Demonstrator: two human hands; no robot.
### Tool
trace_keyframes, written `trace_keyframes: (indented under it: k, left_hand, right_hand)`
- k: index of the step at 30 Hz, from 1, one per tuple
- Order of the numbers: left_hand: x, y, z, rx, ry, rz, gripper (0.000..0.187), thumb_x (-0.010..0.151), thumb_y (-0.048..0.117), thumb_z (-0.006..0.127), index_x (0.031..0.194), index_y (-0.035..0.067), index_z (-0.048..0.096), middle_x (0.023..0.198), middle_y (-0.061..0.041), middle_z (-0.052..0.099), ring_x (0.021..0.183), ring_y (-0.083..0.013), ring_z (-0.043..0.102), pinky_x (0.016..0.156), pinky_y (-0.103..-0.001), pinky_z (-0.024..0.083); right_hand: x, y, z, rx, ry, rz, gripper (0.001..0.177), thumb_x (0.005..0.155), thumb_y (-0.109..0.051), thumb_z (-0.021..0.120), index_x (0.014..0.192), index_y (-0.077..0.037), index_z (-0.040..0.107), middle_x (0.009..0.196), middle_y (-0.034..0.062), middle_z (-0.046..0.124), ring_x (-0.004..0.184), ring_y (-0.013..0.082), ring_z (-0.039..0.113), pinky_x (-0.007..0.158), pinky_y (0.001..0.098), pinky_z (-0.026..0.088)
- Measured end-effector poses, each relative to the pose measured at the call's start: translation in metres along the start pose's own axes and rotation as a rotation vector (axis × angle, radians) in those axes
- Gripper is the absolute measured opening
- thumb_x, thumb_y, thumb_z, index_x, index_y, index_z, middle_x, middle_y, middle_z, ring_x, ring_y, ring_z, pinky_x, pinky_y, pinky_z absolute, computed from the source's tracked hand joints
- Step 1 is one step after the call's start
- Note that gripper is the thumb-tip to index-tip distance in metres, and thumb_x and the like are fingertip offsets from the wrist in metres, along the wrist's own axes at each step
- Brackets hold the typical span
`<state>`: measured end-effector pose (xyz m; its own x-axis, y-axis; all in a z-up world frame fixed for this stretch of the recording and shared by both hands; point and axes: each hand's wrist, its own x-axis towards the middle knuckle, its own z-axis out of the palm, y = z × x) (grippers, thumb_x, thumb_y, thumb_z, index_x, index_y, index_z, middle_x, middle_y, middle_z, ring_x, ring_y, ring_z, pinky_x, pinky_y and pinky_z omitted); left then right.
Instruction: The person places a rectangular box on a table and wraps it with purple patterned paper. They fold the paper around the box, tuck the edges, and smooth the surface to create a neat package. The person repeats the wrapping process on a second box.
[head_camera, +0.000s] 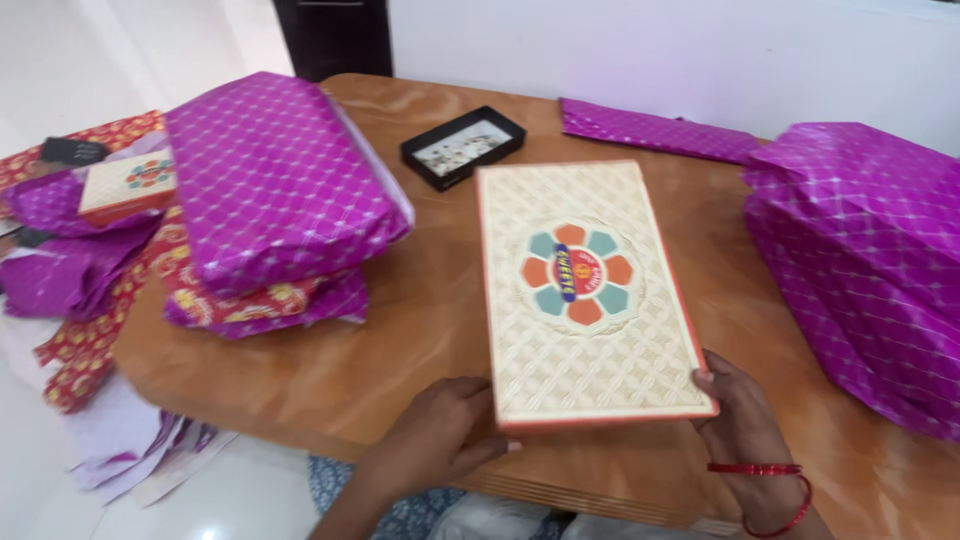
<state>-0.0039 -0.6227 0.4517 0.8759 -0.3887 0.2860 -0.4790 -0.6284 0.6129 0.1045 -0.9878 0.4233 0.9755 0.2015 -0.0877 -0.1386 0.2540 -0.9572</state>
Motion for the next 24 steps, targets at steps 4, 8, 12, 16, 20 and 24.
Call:
trace_keyframes:
  k: [4,8,12,16,20,24]
  left_hand:
    - [0.060,-0.010,-0.014,0.098,0.010,0.124,0.024,0.088,0.023,0.070,0.106,0.008,0.075,0.117,-0.015,0.076,0.107,-0.0352,0.070,0.090,-0.045,0.055]
    - [0.148,-0.052,-0.003,0.113,-0.030,-0.006,0.035,0.091,0.027,0.068,0.115,0.002,0.069,0.110,-0.018,0.071,0.102,-0.0366,0.068,0.086,-0.047,0.053]
    - [0.241,-0.104,0.012,0.197,-0.017,-0.028,0.033,0.089,0.026,0.069,0.115,0.004,0.071,0.110,-0.018,0.072,0.106,-0.0365,0.067,0.090,-0.047,0.053]
    - [0.321,-0.153,0.026,0.246,0.106,-0.001,0.038,0.084,0.018,0.071,0.118,0.004,0.070,0.117,-0.019,0.070,0.110,-0.0370,0.066,0.094,-0.047,0.052]
    - [0.397,-0.178,0.058,0.355,0.106,-0.024,0.049,0.082,0.018,0.072,0.128,0.003,0.064,0.135,-0.017,0.060,0.125,-0.0357,0.056,0.096,-0.052,0.050]
    - [0.471,-0.187,0.086,0.616,0.172,0.054,0.053,0.082,0.024,0.073,0.132,0.009,0.063,0.151,-0.021,0.042,0.141,-0.0389,0.037,0.096,-0.070,0.040]
  right_hand:
    - [0.026,0.007,-0.068,-0.050,0.257,0.081,0.053,0.095,-0.021,0.059,0.136,0.012,0.058,0.128,0.0166,0.068,0.116,0.0204,0.063,0.094,0.0355,0.046]
    - [0.055,0.006,-0.107,0.007,0.357,0.088,0.048,0.099,-0.022,0.061,0.134,0.011,0.056,0.129,0.0162,0.067,0.116,0.0211,0.063,0.096,0.0388,0.045]
    - [0.065,-0.008,-0.120,0.039,0.350,0.095,0.045,0.096,-0.021,0.058,0.129,0.010,0.057,0.127,0.0162,0.069,0.117,0.0244,0.066,0.101,0.0458,0.050]
    - [0.059,-0.029,-0.126,-0.038,0.399,0.118,0.048,0.099,-0.021,0.056,0.133,0.013,0.056,0.128,0.0198,0.068,0.118,0.0287,0.064,0.100,0.0502,0.050]
    - [0.047,-0.037,-0.128,-0.049,0.461,0.157,0.050,0.098,-0.023,0.051,0.140,0.005,0.053,0.133,0.0160,0.068,0.122,0.0235,0.064,0.102,0.0452,0.051]
    - [0.045,-0.037,-0.141,-0.062,0.532,0.229,0.051,0.101,-0.025,0.048,0.143,0.004,0.053,0.133,0.0179,0.067,0.120,0.0242,0.065,0.103,0.0456,0.051]
